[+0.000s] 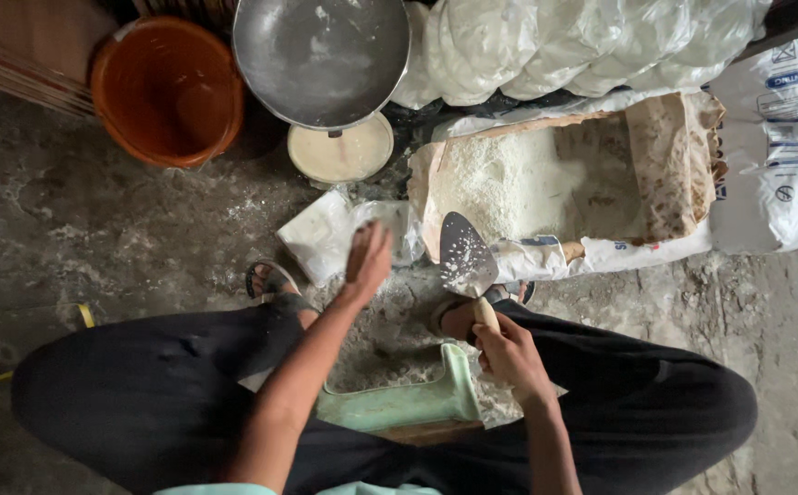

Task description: The person scoops white powder from a large sack using a small shovel and transfers it into a plastic bag. The person then places the filled bag into a metal bowl.

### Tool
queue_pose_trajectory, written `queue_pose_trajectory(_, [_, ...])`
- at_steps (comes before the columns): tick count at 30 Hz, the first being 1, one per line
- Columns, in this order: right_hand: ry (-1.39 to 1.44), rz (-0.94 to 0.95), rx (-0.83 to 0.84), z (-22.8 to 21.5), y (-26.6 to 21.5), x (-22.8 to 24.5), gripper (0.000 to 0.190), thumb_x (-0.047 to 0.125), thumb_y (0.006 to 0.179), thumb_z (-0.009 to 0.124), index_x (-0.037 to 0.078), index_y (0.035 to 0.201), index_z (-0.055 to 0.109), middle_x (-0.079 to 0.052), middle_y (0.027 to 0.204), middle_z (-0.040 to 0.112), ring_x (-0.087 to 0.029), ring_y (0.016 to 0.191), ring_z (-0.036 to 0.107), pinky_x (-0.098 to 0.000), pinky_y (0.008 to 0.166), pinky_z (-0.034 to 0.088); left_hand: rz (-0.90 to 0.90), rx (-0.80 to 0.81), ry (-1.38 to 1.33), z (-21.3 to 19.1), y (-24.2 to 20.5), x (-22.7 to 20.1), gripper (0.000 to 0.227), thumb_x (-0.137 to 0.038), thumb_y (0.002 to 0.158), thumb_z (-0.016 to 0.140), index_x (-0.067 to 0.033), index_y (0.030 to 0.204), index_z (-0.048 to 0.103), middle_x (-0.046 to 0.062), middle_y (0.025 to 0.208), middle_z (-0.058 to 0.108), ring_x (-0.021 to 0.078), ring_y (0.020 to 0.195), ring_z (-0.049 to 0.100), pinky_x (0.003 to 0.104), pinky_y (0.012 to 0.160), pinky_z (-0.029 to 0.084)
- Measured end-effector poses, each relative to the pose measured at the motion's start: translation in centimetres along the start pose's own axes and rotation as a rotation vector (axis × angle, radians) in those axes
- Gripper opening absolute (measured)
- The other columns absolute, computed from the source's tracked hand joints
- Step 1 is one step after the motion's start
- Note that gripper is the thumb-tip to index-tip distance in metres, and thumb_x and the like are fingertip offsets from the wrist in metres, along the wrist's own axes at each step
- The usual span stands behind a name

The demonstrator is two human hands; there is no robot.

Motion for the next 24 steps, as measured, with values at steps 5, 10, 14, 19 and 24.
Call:
queue_pose_trajectory(5, [0.070,-0.036,0.009,0.4,1.7,-2.6,0.013,0.009,0.079,0.059,-0.004,0.080,0.059,-0.016,0.062,0.048,-0.021,0.044,0.048,-0.0297,0.036,0.038,-0.054,0.209,-0.218,3.0,0.3,-3.8,0.046,-0.005,0.073,0.064,0.0007,0.116,0.048,0.016,0.118,0.044,0.0304,0.110,0.046,0.046,0.090,0.038])
queue_pose_trajectory(10, [0.211,-0.064,0.045,1.4,0.9,-1.5,0.022,0.013,0.086,0.052,-0.006,0.093,0.059,-0.016,0.073,0.046,-0.021,0.060,0.046,-0.0331,0.054,0.041,-0.115,0.286,-0.368,5.6,0.2,-3.0,0.046,-0.004,0.075,0.059,0.0025,0.119,0.047,0.017,0.128,0.044,0.0285,0.120,0.044,0.047,0.093,0.037])
queue_pose_trajectory(14, [0.329,0.111,0.080,0.4,3.0,-3.9,0.039,0.018,0.089,0.053,0.001,0.125,0.049,-0.018,0.093,0.053,-0.028,0.082,0.053,-0.0479,0.087,0.039,-0.201,0.047,-0.618,-0.5,1.4,-1.8,0.038,0.005,0.076,0.045,-0.0041,0.112,0.051,0.015,0.106,0.054,0.0344,0.101,0.054,0.044,0.087,0.043])
queue_pose_trajectory(19, [0.183,-0.008,0.010,-1.9,6.8,-3.4,0.029,0.021,0.087,0.056,-0.004,0.101,0.054,-0.019,0.079,0.049,-0.024,0.055,0.051,-0.0334,0.048,0.045,-0.065,-0.030,-0.319,-4.4,5.1,-3.7,0.033,-0.001,0.079,0.047,-0.0080,0.111,0.054,0.009,0.106,0.053,0.0268,0.093,0.057,0.039,0.075,0.048])
queue_pose_trajectory(24, [-0.332,-0.076,-0.147,-2.5,6.3,0.8,0.046,0.033,0.089,0.051,-0.009,0.108,0.049,-0.023,0.075,0.060,-0.031,0.052,0.061,-0.0403,0.050,0.052,0.202,0.163,0.015,-2.9,7.5,-7.4,0.048,-0.011,0.083,0.056,-0.0015,0.128,0.045,0.019,0.134,0.040,0.0309,0.125,0.040,0.046,0.104,0.029])
Point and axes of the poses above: each hand's wrist, its own y-axis towards the middle knuckle, its own z-axis out of the palm, x = y × z, the point moved 7 cm from there along y, towards the middle knuckle
